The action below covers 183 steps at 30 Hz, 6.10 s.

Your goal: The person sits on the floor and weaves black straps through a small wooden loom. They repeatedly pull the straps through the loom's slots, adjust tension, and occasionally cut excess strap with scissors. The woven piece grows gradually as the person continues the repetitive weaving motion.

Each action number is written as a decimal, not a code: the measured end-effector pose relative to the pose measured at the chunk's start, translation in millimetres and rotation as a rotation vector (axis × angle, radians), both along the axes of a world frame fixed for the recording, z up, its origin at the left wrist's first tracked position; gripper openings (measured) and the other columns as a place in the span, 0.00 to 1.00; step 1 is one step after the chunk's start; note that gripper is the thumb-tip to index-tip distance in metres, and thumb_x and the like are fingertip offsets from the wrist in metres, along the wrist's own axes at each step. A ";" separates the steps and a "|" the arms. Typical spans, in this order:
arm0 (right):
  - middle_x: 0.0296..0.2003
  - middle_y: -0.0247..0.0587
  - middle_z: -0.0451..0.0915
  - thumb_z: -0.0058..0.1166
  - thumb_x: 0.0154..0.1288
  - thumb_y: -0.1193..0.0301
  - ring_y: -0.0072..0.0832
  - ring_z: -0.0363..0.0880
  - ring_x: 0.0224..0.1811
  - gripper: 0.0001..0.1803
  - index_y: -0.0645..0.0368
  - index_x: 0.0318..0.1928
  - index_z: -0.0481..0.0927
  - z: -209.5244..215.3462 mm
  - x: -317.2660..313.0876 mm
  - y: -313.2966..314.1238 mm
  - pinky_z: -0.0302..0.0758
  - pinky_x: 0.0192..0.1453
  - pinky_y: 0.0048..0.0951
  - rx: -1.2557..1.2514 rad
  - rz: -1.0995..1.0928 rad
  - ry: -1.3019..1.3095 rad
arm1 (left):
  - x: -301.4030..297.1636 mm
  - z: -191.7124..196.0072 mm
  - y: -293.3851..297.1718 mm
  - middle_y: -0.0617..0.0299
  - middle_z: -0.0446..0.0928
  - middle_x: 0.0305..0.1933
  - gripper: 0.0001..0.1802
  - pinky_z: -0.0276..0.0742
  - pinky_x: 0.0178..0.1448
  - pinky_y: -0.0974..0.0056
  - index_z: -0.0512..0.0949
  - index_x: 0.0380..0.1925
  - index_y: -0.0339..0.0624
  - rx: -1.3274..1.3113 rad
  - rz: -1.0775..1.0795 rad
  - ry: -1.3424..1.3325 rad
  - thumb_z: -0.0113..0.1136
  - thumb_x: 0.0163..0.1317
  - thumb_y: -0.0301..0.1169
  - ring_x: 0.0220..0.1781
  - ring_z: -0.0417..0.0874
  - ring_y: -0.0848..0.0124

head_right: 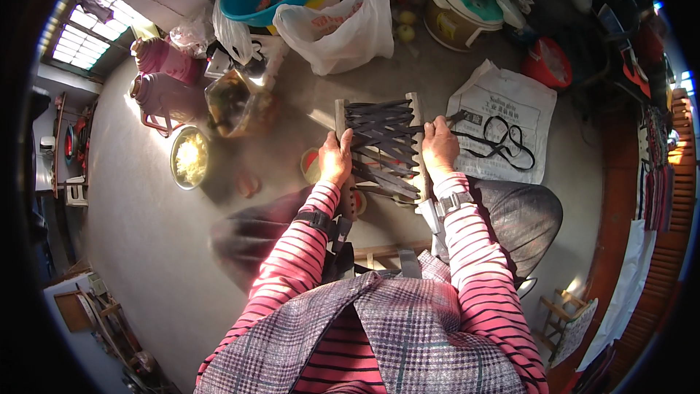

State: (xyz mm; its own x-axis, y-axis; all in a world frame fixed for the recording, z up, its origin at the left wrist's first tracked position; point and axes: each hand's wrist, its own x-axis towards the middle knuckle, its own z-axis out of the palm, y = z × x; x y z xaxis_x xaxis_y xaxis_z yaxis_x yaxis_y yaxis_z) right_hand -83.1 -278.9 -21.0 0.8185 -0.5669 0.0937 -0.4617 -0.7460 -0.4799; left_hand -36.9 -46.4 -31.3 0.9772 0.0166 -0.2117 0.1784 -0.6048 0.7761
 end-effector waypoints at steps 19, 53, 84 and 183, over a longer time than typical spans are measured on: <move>0.30 0.58 0.80 0.43 0.75 0.63 0.57 0.81 0.35 0.14 0.62 0.39 0.66 -28.1 -6.8 24.3 0.73 0.37 0.53 0.051 -0.187 -0.013 | 1.8 6.4 -2.8 0.37 0.78 0.48 0.26 0.75 0.51 0.45 0.69 0.51 0.35 0.108 -0.050 0.034 0.50 0.68 0.49 0.49 0.80 0.41; 0.30 0.65 0.78 0.39 0.75 0.63 0.64 0.77 0.35 0.13 0.61 0.39 0.65 -26.9 -5.7 21.4 0.70 0.36 0.58 0.044 -0.087 -0.104 | -2.8 19.2 -72.1 0.50 0.50 0.78 0.48 0.37 0.77 0.41 0.52 0.72 0.34 0.424 -0.711 -0.494 0.53 0.62 0.55 0.79 0.48 0.54; 0.30 0.61 0.80 0.37 0.76 0.62 0.59 0.80 0.35 0.15 0.62 0.40 0.68 -30.9 -5.1 16.3 0.72 0.38 0.55 0.045 -0.096 -0.031 | -71.7 27.9 -50.8 0.49 0.52 0.76 0.44 0.37 0.78 0.41 0.57 0.70 0.33 0.411 -0.747 -0.500 0.58 0.61 0.50 0.79 0.49 0.53; 0.19 0.29 0.75 0.62 0.58 0.70 0.16 0.67 0.19 0.09 0.60 0.24 0.78 20.2 7.7 -54.8 0.64 0.23 0.21 1.038 0.306 0.246 | -89.4 53.4 -114.8 0.59 0.83 0.27 0.11 0.75 0.27 0.69 0.79 0.32 0.34 -0.532 -0.434 0.482 0.56 0.64 0.33 0.22 0.78 0.76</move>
State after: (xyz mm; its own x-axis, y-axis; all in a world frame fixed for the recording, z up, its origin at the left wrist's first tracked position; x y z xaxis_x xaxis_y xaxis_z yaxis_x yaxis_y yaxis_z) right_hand -75.3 -333.7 -0.8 0.8681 -0.0463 -0.4942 -0.4956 -0.1333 -0.8582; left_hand -126.2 -161.2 22.0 0.6743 -0.5601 -0.4812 0.3998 -0.2710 0.8756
